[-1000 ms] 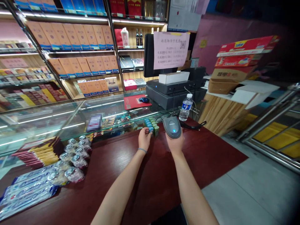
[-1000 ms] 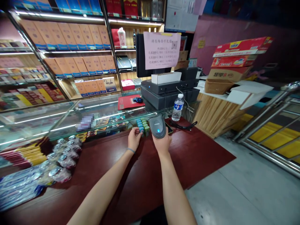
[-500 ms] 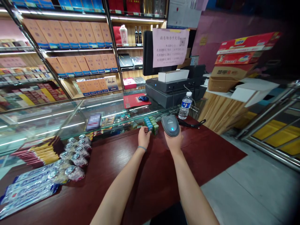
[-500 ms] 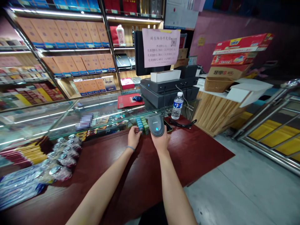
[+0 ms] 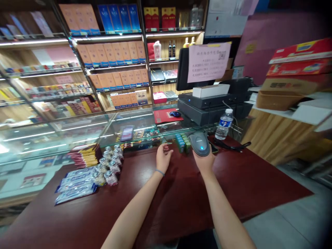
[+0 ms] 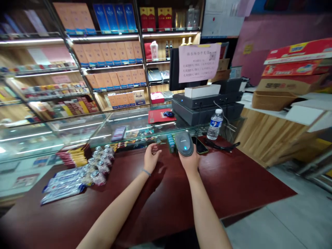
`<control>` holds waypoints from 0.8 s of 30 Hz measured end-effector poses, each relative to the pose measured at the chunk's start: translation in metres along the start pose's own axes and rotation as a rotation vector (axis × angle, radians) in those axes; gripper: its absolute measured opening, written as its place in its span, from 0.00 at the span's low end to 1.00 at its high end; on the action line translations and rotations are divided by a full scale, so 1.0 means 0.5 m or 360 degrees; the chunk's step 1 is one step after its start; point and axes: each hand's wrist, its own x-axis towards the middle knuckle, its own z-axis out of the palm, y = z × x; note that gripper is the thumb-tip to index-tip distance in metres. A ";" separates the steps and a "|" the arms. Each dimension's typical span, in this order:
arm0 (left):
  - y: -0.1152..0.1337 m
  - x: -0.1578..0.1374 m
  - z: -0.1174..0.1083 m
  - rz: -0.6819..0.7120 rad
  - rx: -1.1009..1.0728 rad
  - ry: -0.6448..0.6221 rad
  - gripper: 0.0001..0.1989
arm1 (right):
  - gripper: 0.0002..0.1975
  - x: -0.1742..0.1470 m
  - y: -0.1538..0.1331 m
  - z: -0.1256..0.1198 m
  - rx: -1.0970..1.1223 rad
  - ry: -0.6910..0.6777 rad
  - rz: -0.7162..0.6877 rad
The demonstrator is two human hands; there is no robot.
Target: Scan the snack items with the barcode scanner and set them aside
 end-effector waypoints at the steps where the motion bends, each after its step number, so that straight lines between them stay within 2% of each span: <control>1: 0.015 -0.006 -0.025 0.0022 0.0002 0.0027 0.21 | 0.24 -0.002 -0.007 0.003 0.0018 -0.0012 -0.0023; 4: 0.055 -0.030 -0.105 0.0074 0.0019 0.0120 0.21 | 0.27 -0.012 -0.034 0.013 0.0001 -0.0054 -0.0084; 10: 0.113 -0.095 -0.279 0.0156 0.0077 0.0358 0.19 | 0.27 -0.049 -0.101 0.027 0.0072 -0.0283 -0.0255; 16: 0.148 -0.166 -0.441 0.0233 0.0318 0.0690 0.17 | 0.22 -0.095 -0.155 0.034 0.0121 -0.0486 -0.0506; 20: 0.133 -0.198 -0.511 0.0248 0.0490 0.0857 0.17 | 0.17 -0.126 -0.185 0.036 0.0195 -0.0566 -0.0710; 24: 0.104 -0.219 -0.540 0.0260 0.0617 0.0888 0.19 | 0.13 -0.158 -0.205 0.036 0.0320 -0.0628 -0.0868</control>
